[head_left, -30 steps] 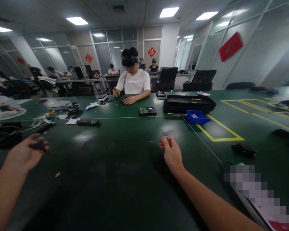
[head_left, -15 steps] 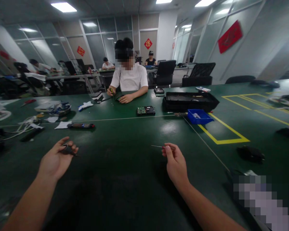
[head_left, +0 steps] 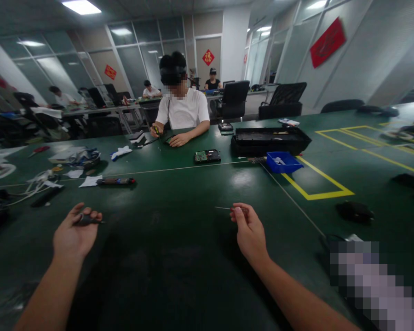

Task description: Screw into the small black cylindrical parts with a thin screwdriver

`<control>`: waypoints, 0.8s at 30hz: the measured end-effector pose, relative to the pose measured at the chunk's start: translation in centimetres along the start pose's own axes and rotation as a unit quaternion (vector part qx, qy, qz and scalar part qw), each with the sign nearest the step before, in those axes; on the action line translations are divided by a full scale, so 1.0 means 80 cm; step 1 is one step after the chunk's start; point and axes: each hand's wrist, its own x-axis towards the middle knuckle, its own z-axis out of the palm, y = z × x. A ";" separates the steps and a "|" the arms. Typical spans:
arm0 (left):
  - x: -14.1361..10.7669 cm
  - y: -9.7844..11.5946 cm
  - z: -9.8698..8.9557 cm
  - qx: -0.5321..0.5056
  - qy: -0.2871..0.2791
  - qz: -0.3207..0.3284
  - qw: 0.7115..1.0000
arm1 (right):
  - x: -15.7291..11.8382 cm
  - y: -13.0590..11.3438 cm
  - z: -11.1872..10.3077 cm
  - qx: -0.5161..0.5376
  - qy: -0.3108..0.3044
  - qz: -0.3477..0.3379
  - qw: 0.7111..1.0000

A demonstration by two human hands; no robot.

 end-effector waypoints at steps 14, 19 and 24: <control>-0.010 -0.006 0.010 0.012 -0.007 -0.022 1.000 | 0.004 0.008 0.005 0.010 -0.013 -0.037 0.999; -0.015 -0.006 0.012 0.022 -0.021 -0.023 0.999 | 0.006 0.006 0.004 0.007 -0.017 -0.034 0.999; -0.019 -0.007 0.011 0.012 -0.043 -0.020 0.999 | 0.004 0.000 0.005 0.004 -0.023 -0.038 0.999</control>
